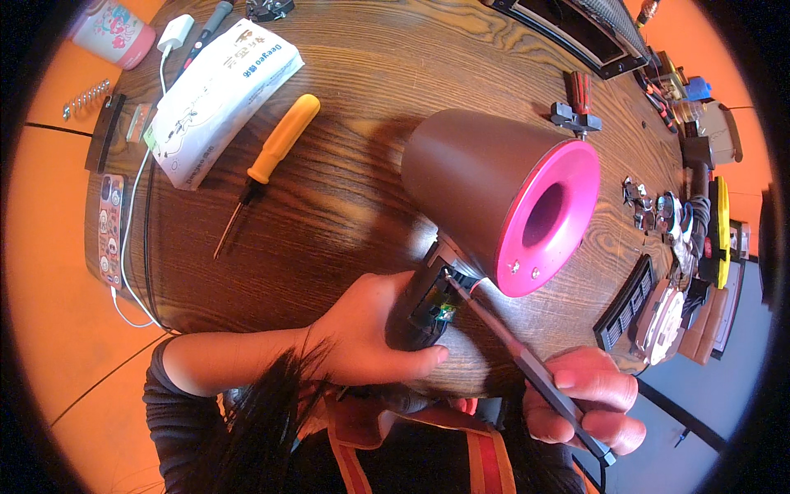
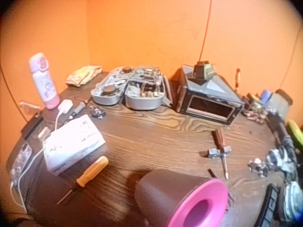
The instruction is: The person uses a screwdriver to remove screws from a disassembled hair dryer, then uses tweezers to adjust internal components. They repeatedly insert and remove screws while manipulating the device's internal parts on a cluttered workbench.
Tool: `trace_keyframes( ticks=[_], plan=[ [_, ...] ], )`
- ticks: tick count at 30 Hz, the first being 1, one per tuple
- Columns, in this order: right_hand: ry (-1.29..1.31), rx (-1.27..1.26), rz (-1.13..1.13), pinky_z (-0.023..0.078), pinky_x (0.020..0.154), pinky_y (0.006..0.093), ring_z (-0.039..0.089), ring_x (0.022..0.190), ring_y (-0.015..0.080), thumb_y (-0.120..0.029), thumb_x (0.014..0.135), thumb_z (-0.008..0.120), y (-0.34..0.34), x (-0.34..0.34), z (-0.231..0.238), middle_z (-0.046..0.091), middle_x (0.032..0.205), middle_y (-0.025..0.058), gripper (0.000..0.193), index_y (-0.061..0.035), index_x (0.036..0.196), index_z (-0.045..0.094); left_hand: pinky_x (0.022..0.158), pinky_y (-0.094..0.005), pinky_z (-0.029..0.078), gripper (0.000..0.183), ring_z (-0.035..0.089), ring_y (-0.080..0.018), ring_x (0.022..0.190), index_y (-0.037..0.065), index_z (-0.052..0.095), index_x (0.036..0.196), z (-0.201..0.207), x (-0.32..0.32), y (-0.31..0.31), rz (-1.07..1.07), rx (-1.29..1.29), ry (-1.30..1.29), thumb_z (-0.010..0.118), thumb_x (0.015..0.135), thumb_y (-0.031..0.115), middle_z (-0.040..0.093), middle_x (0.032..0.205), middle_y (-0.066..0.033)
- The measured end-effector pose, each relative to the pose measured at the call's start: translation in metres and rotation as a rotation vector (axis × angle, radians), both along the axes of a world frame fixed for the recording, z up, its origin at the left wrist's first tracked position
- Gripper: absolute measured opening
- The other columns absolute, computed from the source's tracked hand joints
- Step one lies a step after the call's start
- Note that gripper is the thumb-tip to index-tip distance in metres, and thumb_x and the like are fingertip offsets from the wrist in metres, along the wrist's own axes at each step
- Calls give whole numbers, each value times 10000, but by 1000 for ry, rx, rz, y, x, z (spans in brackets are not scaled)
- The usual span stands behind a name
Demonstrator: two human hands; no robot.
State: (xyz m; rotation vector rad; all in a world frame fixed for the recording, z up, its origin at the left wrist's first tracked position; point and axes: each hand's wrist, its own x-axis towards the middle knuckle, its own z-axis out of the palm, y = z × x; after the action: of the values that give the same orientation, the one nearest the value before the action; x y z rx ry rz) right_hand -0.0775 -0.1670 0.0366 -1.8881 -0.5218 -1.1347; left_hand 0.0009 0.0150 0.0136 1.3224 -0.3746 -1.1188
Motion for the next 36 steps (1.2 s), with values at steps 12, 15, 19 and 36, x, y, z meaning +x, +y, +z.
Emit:
trace_keyframes(
  ticks=[12, 15, 19, 36],
  plan=[
    [45, 64, -36, 392, 339, 239, 472, 424, 177, -253, 810, 629, 5, -1, 2, 500, 711, 144, 380, -90, 852, 288, 636, -280, 414, 432, 487, -132, 693, -22, 501, 970, 0, -1, 1, -35, 2, 116, 693, 678, 232, 532, 750, -61],
    [50, 80, -55, 395, 346, 241, 470, 423, 177, -260, 804, 635, 6, -2, 3, 500, 708, 141, 388, -94, 842, 287, 631, -278, 412, 440, 487, -131, 697, -29, 499, 971, 0, -2, 2, -32, -10, 100, 695, 677, 234, 537, 756, -64],
    [42, 88, -39, 397, 352, 239, 471, 423, 179, -252, 801, 638, 6, -2, 3, 503, 709, 140, 386, -98, 840, 286, 629, -279, 413, 456, 487, -132, 695, -33, 499, 981, 1, -2, 2, -14, -33, 77, 698, 674, 238, 541, 756, -67],
    [65, 67, -96, 386, 336, 246, 474, 417, 181, -280, 808, 627, 6, -3, 3, 501, 701, 144, 387, -98, 848, 288, 632, -288, 417, 453, 486, -134, 695, -35, 501, 976, 1, -2, 1, -32, -4, 127, 696, 673, 239, 539, 754, -67]
  ],
)
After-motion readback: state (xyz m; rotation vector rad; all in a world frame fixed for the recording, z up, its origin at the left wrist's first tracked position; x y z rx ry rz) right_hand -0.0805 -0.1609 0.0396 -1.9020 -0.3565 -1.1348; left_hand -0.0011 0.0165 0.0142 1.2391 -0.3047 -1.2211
